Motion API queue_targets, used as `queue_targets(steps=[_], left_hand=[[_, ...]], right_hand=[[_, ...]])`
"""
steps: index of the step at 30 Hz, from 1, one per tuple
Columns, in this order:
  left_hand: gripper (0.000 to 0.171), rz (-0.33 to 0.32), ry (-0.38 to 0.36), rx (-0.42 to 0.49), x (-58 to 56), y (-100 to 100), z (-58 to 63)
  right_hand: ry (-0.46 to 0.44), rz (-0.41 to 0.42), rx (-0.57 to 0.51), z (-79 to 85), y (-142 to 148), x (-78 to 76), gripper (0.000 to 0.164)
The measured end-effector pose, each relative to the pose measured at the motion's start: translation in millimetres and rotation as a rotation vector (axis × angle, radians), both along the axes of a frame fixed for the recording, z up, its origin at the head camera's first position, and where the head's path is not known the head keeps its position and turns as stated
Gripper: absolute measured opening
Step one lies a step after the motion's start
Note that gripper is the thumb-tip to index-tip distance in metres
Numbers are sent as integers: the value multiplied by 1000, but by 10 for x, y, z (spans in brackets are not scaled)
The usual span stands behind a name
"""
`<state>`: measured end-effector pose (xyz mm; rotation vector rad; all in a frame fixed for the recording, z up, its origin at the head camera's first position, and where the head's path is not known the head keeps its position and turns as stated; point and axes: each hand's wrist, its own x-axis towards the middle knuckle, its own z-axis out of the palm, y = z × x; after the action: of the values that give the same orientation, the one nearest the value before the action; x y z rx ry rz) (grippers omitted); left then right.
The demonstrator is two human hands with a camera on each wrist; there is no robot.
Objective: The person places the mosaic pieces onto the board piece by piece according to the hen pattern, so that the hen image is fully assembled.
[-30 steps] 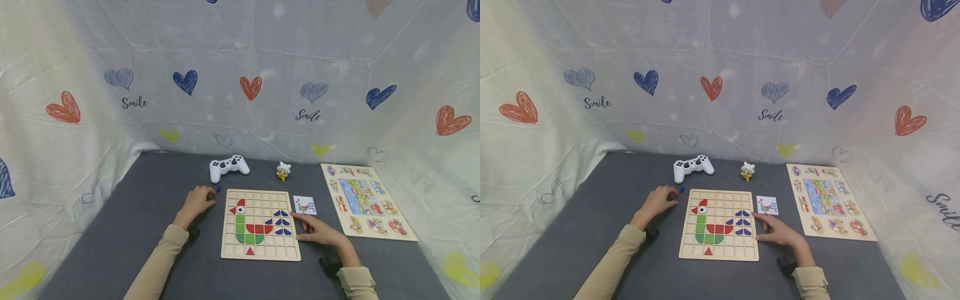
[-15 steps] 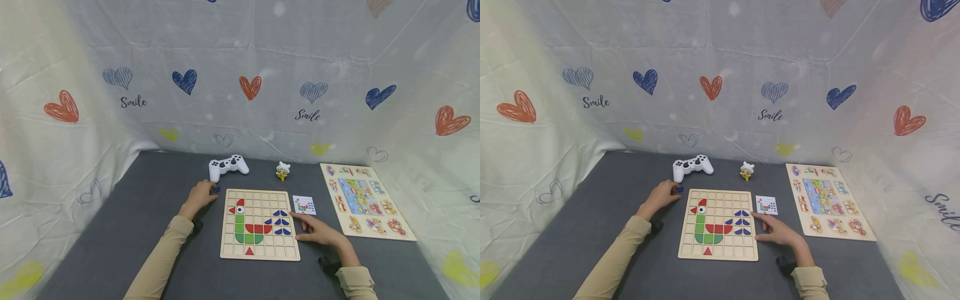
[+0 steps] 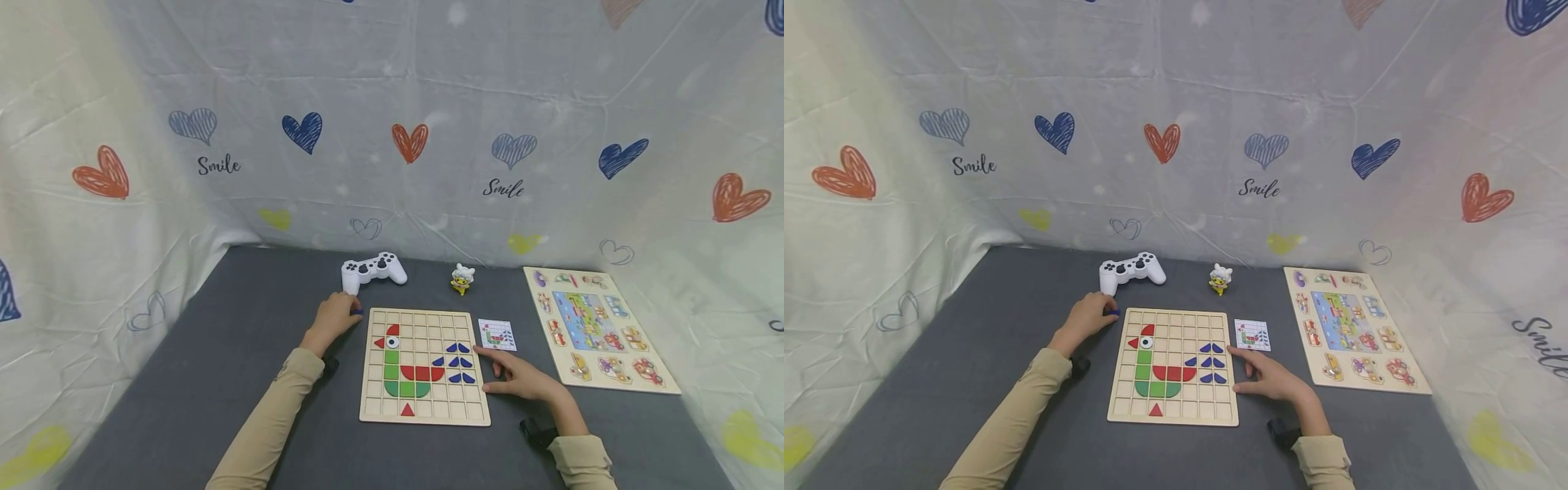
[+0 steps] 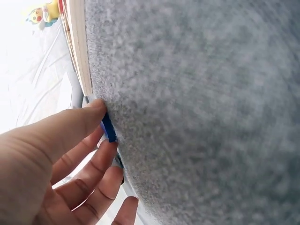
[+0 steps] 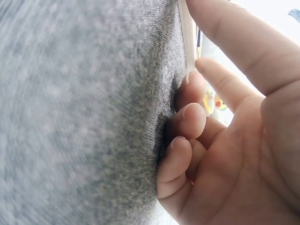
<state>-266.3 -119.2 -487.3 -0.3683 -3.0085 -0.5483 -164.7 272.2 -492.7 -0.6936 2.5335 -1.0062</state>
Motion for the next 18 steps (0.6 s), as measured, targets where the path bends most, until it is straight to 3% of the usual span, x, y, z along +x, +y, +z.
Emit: queue_targets(steps=[6,18], left_hand=[[9,13,12,20,29,8,19],[11,-35,81,57,158,138,74]], right_hand=[[-7,0,-11,-2,-7,0,71],[-17,-11,-11,5,-4,0,72]])
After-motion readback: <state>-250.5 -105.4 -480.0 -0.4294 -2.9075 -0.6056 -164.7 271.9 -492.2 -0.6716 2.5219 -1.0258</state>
